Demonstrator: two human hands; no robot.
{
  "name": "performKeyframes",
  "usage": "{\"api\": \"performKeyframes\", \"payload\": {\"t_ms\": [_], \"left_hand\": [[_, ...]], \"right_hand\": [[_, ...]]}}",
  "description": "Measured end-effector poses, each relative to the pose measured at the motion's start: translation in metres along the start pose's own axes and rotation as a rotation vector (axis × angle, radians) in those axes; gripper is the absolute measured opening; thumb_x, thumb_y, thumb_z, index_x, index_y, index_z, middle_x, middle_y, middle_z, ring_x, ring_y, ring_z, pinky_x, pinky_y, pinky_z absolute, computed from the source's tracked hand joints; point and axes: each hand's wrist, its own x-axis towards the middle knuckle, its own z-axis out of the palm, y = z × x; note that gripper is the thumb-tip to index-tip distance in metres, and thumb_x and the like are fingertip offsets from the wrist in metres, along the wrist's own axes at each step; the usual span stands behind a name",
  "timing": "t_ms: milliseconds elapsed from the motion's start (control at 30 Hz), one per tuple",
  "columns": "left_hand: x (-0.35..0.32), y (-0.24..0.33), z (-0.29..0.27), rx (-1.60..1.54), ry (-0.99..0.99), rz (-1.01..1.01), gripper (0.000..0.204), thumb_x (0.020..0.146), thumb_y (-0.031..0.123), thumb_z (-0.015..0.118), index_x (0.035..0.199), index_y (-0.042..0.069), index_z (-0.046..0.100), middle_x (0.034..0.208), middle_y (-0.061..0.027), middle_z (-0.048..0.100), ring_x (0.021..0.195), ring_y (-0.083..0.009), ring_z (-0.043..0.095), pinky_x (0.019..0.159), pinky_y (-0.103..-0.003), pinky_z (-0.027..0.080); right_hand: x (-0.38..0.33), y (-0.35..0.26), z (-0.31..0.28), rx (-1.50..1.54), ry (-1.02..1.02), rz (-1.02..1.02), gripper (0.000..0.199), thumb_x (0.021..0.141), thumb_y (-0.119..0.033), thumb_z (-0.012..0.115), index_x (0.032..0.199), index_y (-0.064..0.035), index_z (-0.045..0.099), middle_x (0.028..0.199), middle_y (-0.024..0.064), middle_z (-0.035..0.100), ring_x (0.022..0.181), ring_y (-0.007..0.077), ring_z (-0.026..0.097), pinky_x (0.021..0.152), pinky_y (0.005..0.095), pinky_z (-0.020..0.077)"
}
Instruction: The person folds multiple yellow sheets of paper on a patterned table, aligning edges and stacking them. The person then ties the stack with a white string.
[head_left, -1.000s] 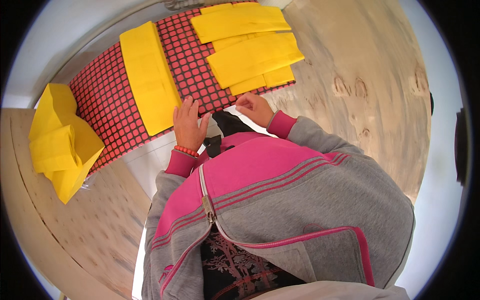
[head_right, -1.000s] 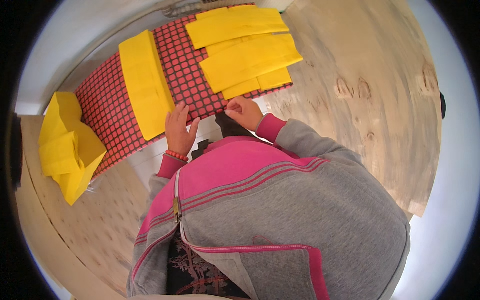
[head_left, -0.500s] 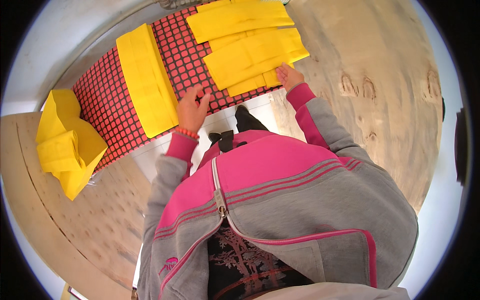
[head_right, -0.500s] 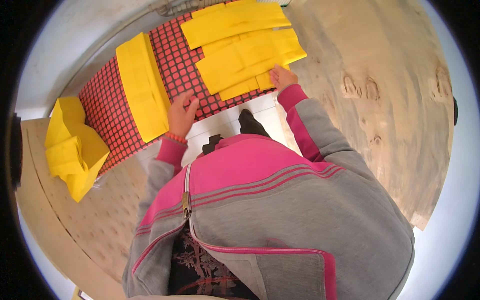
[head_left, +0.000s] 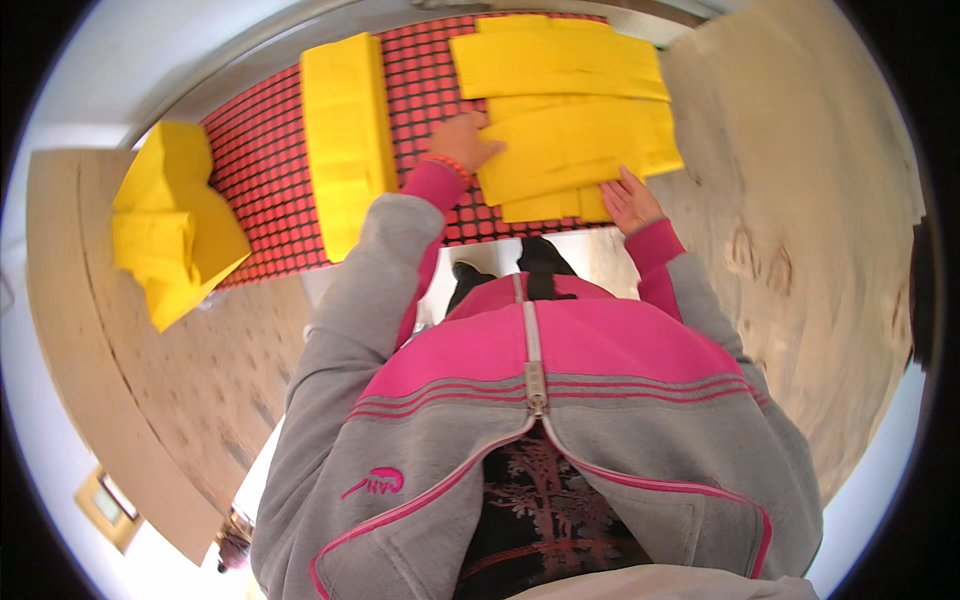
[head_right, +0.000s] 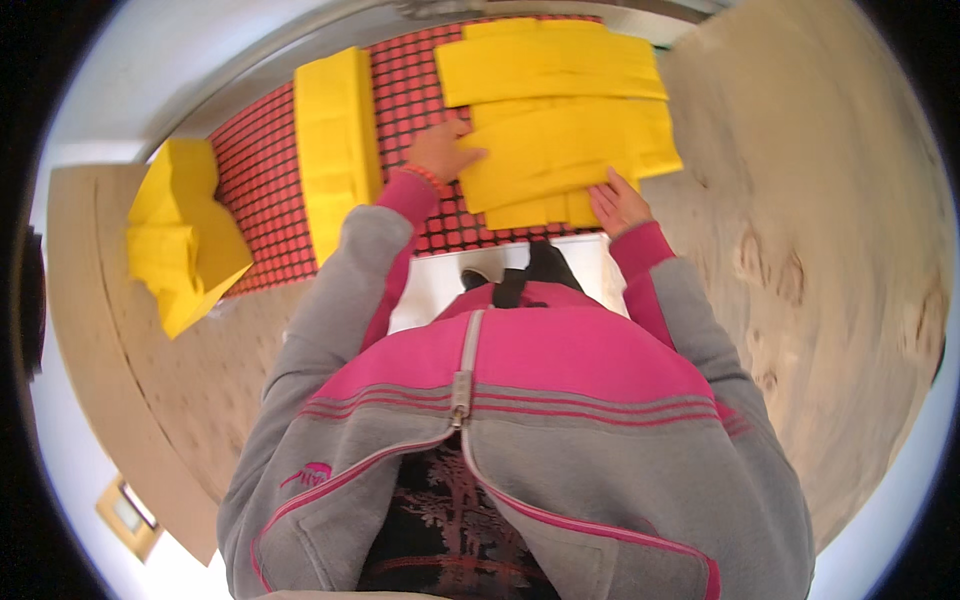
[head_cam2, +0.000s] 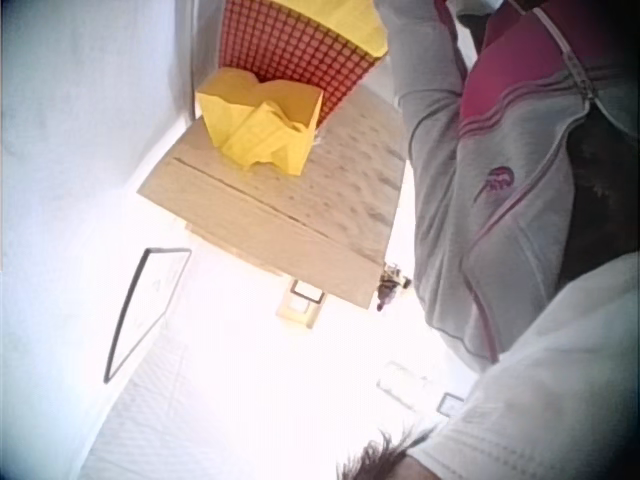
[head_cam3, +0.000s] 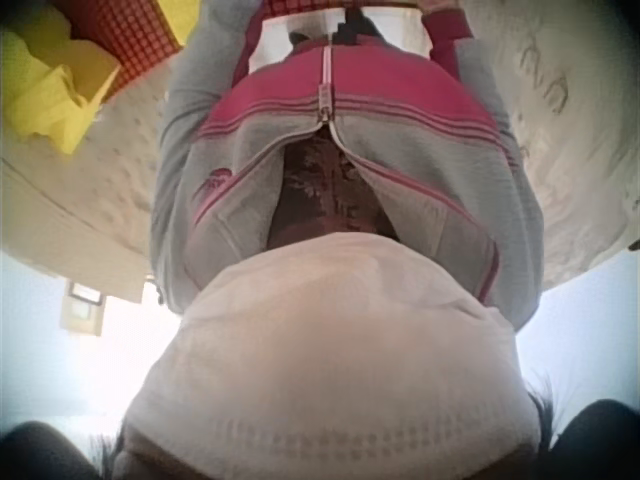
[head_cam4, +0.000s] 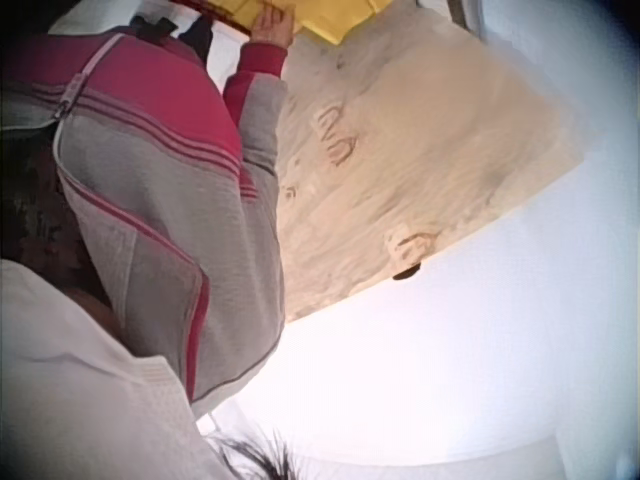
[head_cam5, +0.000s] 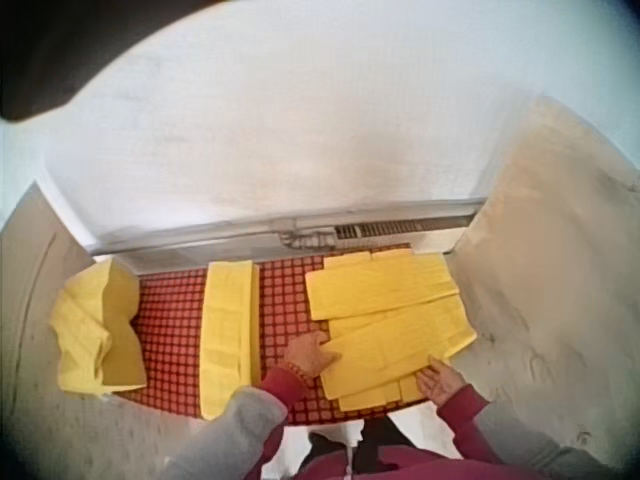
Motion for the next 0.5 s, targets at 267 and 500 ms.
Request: {"api": "performKeyframes", "payload": {"t_ms": [267,500], "left_hand": [[-0.004,0.006,-0.016,-0.547,-0.403,-0.239,0.044,0.078,0.025,0.075,0.114,0.000,0.065,0.100,-0.0077,0.070,0.092,-0.0191,0.069,0.075,-0.032,0.053],[-0.057,0.029,-0.053,-1.292,-0.611,-0.463,0.047,0.083,0.013,0.070,0.125,-0.002,0.055,0.107,-0.0067,0.068,0.090,-0.0122,0.068,0.070,-0.025,0.057]], "right_hand": [[0.004,-0.004,0.005,-0.040,-0.062,0.005,0.020,0.092,-0.024,0.069,0.108,-0.0162,0.061,0.104,0.0006,0.065,0.102,0.0155,0.061,0.086,0.0299,0.0509],[-0.014,0.004,0.014,0.174,-0.296,-0.013,0.035,0.096,-0.028,0.062,0.127,-0.0138,0.055,0.124,0.0052,0.062,0.116,0.0231,0.058,0.096,0.0387,0.0495]]}}
